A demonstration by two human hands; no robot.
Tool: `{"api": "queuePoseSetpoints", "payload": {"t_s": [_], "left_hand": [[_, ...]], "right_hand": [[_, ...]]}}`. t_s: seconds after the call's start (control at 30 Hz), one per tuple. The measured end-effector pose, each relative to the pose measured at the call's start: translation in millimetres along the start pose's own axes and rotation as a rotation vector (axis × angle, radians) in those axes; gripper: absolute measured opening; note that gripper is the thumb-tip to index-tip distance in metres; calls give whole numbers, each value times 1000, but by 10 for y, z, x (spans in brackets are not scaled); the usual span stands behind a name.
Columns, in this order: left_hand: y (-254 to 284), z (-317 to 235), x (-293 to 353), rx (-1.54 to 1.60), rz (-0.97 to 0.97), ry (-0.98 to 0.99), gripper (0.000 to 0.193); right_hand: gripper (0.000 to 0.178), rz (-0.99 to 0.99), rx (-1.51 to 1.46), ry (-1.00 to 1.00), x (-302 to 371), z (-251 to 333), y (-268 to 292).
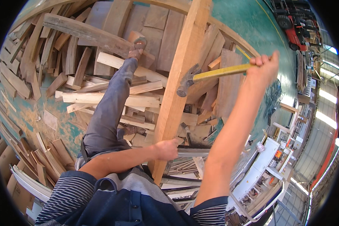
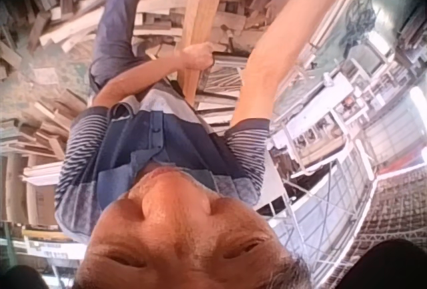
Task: The person uses a hammer to repeatedly strike a long wooden plank held against a metal frame in a workshop. The person adjusts the plank's position and continues hammering along its length, then moves to a table saw to hammer another plank before returning to the frame.
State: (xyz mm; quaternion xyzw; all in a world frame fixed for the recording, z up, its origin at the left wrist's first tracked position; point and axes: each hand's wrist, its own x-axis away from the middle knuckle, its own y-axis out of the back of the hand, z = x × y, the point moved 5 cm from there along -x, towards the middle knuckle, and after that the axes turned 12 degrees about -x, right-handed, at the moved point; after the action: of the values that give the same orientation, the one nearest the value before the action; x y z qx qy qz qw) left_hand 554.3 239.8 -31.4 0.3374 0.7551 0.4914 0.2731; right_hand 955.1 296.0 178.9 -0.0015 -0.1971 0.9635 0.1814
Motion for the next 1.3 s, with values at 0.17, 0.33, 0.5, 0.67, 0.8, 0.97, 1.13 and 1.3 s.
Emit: {"api": "queuePoseSetpoints", "payload": {"t_s": [0.17, 0.33, 0.5, 0.67, 0.8, 0.97, 1.13, 1.3], "left_hand": [[29, -6, -14, -46, 86, -13, 12], [63, 23, -10, -46, 110, -5, 17], [22, 22, -2, -73, 68, 12, 22], [-29, 39, 1, -20, 14, 18, 24], [-68, 62, -15, -6, 28, 21, 24], [-68, 83, 2, 24, -45, 28, 22], [12, 134, 102, 138, -167, 61, 21], [-50, 87, -344, 33, 208, 91, 22]], "right_hand": [[42, -157, -174, 119, 463, 307, 887], [41, -239, -246, 124, 612, 319, 1104], [40, -239, -274, 137, 704, 324, 1066], [39, -234, -321, 157, 800, 330, 1107], [37, -196, -347, 143, 895, 337, 1083], [37, -120, -352, 151, 1064, 378, 958], [40, -84, -296, 214, 1358, 379, 829], [43, 191, -311, 389, 2042, 583, 1211]]}}
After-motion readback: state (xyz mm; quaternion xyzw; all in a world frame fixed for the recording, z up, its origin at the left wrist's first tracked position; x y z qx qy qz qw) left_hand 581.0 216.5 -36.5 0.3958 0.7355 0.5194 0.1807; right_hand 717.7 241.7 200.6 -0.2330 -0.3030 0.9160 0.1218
